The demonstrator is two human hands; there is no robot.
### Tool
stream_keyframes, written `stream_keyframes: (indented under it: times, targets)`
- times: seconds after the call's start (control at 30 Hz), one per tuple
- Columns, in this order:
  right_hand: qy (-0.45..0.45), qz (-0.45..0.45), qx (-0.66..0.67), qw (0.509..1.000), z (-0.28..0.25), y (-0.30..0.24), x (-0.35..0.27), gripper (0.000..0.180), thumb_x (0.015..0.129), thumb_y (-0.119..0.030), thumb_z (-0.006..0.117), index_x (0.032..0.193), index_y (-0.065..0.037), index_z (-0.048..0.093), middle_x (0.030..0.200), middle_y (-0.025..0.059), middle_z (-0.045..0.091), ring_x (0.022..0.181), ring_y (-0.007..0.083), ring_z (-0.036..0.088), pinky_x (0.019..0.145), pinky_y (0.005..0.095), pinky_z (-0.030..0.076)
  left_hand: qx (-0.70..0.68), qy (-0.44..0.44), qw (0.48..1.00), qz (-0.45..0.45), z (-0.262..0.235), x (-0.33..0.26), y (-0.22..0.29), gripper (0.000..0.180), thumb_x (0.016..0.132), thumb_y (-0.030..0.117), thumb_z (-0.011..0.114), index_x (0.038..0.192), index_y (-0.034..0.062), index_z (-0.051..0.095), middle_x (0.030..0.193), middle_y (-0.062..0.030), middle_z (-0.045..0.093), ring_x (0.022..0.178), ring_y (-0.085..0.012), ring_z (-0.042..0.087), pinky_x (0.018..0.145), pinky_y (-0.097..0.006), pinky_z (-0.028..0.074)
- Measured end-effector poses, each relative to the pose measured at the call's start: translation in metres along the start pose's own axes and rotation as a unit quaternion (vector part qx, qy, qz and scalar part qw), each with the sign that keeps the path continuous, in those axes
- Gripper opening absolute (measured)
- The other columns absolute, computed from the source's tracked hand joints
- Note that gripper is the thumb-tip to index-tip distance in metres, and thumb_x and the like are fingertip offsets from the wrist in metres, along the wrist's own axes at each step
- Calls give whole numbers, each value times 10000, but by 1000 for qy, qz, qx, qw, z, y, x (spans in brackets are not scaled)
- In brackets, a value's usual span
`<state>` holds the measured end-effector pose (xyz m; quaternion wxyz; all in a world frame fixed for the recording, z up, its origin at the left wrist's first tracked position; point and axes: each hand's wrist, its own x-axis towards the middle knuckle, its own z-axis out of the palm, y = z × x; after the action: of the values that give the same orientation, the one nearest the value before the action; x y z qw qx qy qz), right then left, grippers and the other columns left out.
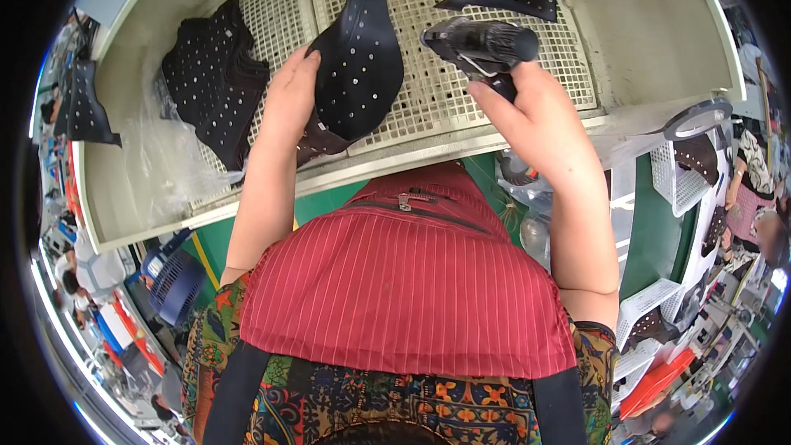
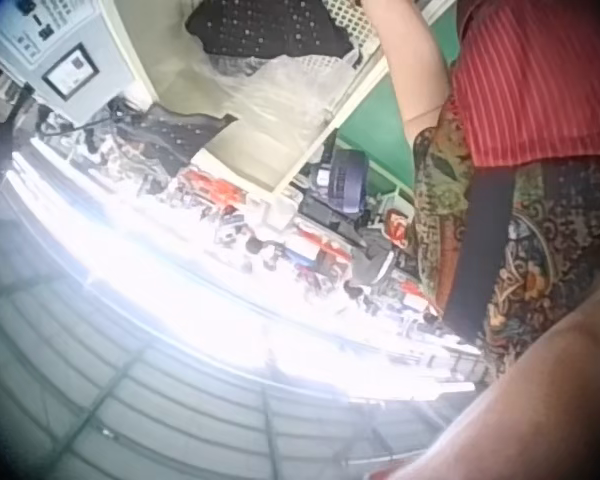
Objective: The person uses a handheld pneumatic tool to attach metal studs to black shoe uppers on a factory assembly line. They repeatedly pick up a shoe part, apply the tool to specific points, and place the finished item into a white plastic basket.
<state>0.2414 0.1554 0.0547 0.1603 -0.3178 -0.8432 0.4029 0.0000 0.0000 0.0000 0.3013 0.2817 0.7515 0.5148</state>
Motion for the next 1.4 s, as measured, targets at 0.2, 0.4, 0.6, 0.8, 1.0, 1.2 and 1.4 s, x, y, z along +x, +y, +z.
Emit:
stream_keyframes:
  times: [0.2,0.4,0.6,0.8,1.0,1.2,1.4]
  targets:
    - [-53,-19,-30,998,-1,4,-4,346,834,-252,662,791,71,546,659,187,561,616,321,555,594,402,443,0,49,997,60,18,-29,-15,378,953,203,390,1246,15,535,1104,-169,640,1031,-239,611,914,-314,442]
    - [-145,-22,-78,986,8,-11,12,334,830,-232,638,1065,-9,556,796,212,621,745,393,595,682,428,475,-38,88,995,40,23,-38,-16,386,946,197,401,1256,6,528,1113,-157,635,1023,-220,600,909,-304,435]
    - [-189,-36,-86,978,1,-14,6,331,835,-245,632,1076,-27,568,843,209,634,793,393,603,721,428,478,-39,92,994,35,27,-43,-14,382,952,195,399,1253,-3,527,1112,-145,633,1014,-200,594,900,-296,438]
    - [-135,-10,-107,985,-11,-13,7,312,838,-235,628,1052,-16,570,812,217,627,788,407,601,706,436,484,-35,102,992,62,30,-40,-21,369,958,192,407,1241,-10,529,1090,-153,640,994,-215,608,882,-304,449]
    - [-179,-62,-31,981,-11,-11,-16,306,820,-212,636,1059,-31,577,834,201,637,794,389,612,709,411,489,98,174,977,69,28,-33,-18,327,953,205,440,1182,3,558,995,-205,652,927,-306,636,831,-350,478]
    - [-87,-31,105,990,-24,7,-23,245,836,-128,639,1034,14,610,852,125,641,763,188,573,740,311,466,269,279,897,215,-29,-19,24,268,936,191,489,1113,16,590,990,-206,646,903,-352,629,814,-369,484]
    - [-81,37,142,986,-35,15,-41,295,853,-111,635,1110,30,595,953,78,654,873,130,553,819,294,446,291,281,884,234,-63,-2,80,271,944,185,515,1144,20,595,973,-103,667,873,-181,607,812,-286,458]
